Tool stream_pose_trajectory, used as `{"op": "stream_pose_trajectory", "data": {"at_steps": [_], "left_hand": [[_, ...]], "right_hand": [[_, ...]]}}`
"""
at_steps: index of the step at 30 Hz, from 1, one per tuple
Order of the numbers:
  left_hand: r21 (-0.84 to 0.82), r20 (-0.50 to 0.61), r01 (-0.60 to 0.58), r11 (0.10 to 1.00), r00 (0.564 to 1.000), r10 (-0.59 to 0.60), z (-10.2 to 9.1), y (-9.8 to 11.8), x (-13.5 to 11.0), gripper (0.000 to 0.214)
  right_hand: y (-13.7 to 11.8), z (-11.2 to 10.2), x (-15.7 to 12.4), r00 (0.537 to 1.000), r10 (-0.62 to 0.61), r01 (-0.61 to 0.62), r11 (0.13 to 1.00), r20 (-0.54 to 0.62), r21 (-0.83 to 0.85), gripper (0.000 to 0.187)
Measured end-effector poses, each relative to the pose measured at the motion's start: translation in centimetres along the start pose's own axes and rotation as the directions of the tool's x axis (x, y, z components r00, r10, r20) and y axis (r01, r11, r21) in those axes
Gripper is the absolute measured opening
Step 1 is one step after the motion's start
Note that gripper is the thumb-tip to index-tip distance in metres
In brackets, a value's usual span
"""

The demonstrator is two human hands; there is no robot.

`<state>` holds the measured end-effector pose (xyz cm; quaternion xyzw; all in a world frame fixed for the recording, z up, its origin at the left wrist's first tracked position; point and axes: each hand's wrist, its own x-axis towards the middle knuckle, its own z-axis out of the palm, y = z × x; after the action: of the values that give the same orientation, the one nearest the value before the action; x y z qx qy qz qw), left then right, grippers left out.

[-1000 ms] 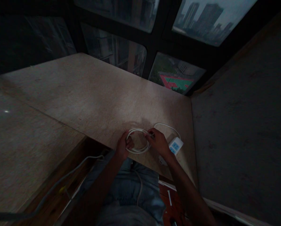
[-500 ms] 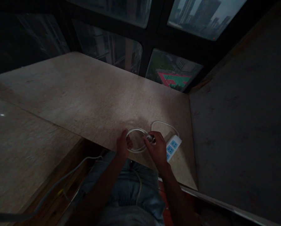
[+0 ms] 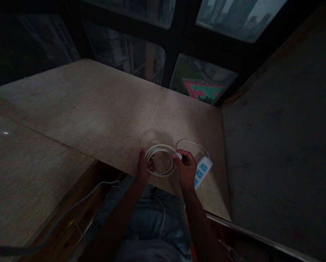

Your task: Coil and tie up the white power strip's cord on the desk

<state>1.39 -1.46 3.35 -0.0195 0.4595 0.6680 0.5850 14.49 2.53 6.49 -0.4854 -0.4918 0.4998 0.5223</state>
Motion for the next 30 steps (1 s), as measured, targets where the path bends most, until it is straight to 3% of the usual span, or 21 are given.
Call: {"op": "stream_pose_trajectory", "data": {"at_steps": [3, 7, 12, 16, 21, 23, 26, 28, 30], "left_hand": [[-0.064, 0.024, 0.061, 0.996, 0.998, -0.059, -0.1, 0.4, 0.1, 0.058], [-0.086, 0.014, 0.065, 0.994, 0.998, -0.064, 0.1, 0.3, 0.0, 0.043], [-0.004, -0.07, -0.028, 1.0, 0.997, 0.028, 0.5, 0.1, -0.2, 0.034], [0.032, -0.094, -0.039, 0.999, 0.995, 0.041, 0.6, 0.3, -0.1, 0.033], [0.094, -0.037, -0.015, 0.995, 0.999, 0.018, 0.3, 0.5, 0.4, 0.036], [0.122, -0.017, -0.01, 0.992, 1.0, 0.012, 0.3, 0.6, 0.5, 0.036], [0.159, -0.002, -0.011, 0.987, 1.0, 0.011, 0.4, 0.8, 0.7, 0.035], [0.179, 0.033, -0.017, 0.984, 0.999, 0.011, 0.5, 1.1, 0.7, 0.034], [0.201, 0.076, -0.011, 0.98, 0.997, -0.005, 0.7, 1.8, 0.9, 0.033]], "right_hand": [[1.0, -0.6, -0.4, 0.999, 0.036, -0.035, 0.999, 0.019, -0.028, 0.036], [2.4, -1.4, -1.1, 0.998, 0.051, -0.043, 0.981, 0.041, -0.188, 0.037], [2.7, -1.2, -2.1, 0.992, -0.061, 0.103, 0.893, 0.111, -0.437, 0.033], [2.8, -1.4, -2.1, 0.973, -0.033, 0.13, 0.896, 0.229, -0.425, 0.026], [3.2, -3.0, -0.5, 0.948, 0.07, 0.067, 0.91, 0.311, -0.408, 0.037], [3.2, -3.5, 0.5, 0.925, 0.072, 0.116, 0.881, 0.373, -0.458, 0.055], [3.0, -3.8, 2.2, 0.854, 0.048, 0.23, 0.858, 0.518, -0.459, 0.075], [2.9, -3.9, 3.4, 0.818, 0.009, 0.297, 0.851, 0.576, -0.434, 0.076], [3.1, -4.2, 4.7, 0.839, -0.046, 0.327, 0.839, 0.542, -0.435, 0.068]]}}
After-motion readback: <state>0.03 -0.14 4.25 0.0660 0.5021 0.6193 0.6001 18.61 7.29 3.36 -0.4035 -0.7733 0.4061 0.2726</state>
